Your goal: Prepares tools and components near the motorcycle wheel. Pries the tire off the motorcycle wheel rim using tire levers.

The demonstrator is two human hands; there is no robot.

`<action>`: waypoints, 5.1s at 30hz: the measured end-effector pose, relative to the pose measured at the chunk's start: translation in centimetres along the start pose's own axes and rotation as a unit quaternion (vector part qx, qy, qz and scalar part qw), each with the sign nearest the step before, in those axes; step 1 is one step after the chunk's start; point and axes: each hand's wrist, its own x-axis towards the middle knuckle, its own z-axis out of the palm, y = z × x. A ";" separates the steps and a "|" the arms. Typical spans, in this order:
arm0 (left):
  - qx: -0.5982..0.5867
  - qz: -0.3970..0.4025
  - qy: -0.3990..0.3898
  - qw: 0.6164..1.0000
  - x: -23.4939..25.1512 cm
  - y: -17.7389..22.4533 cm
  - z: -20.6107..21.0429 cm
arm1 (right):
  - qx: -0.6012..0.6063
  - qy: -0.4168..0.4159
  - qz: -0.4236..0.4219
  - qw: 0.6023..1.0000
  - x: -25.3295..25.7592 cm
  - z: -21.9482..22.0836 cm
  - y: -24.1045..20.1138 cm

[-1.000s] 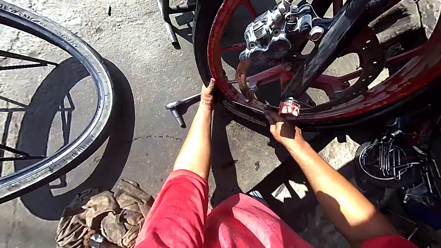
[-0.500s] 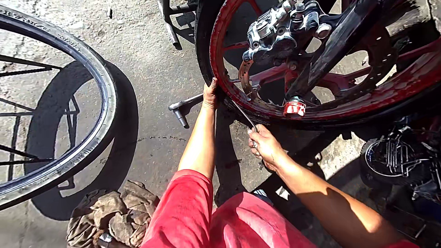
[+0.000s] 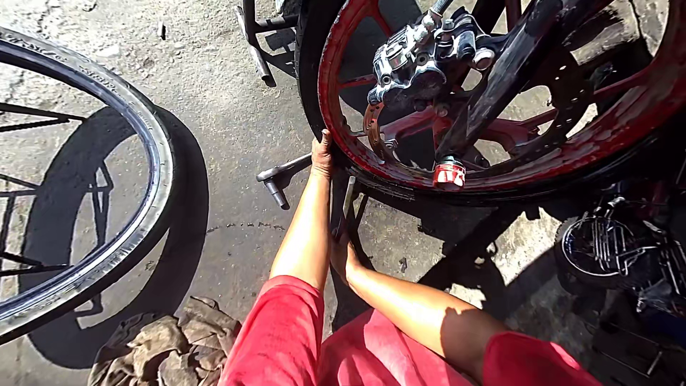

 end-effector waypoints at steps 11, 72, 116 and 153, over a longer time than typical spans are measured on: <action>0.148 0.048 -0.087 0.984 4.4 10.1 2.5 | -0.165 0.063 -0.130 0.976 -2.6 -12.1 -4.5; -0.001 -0.056 -0.075 0.996 -1.1 0.5 -1.0 | -0.134 -0.053 0.087 0.986 2.3 -5.4 -6.4; 0.012 0.020 -0.157 0.987 3.6 3.0 -1.9 | -0.006 0.102 -0.117 0.988 -2.0 0.3 -4.9; 0.054 -0.019 -0.026 0.998 -1.2 1.6 -0.1 | -0.317 0.088 -0.131 0.935 -4.7 -17.6 -12.3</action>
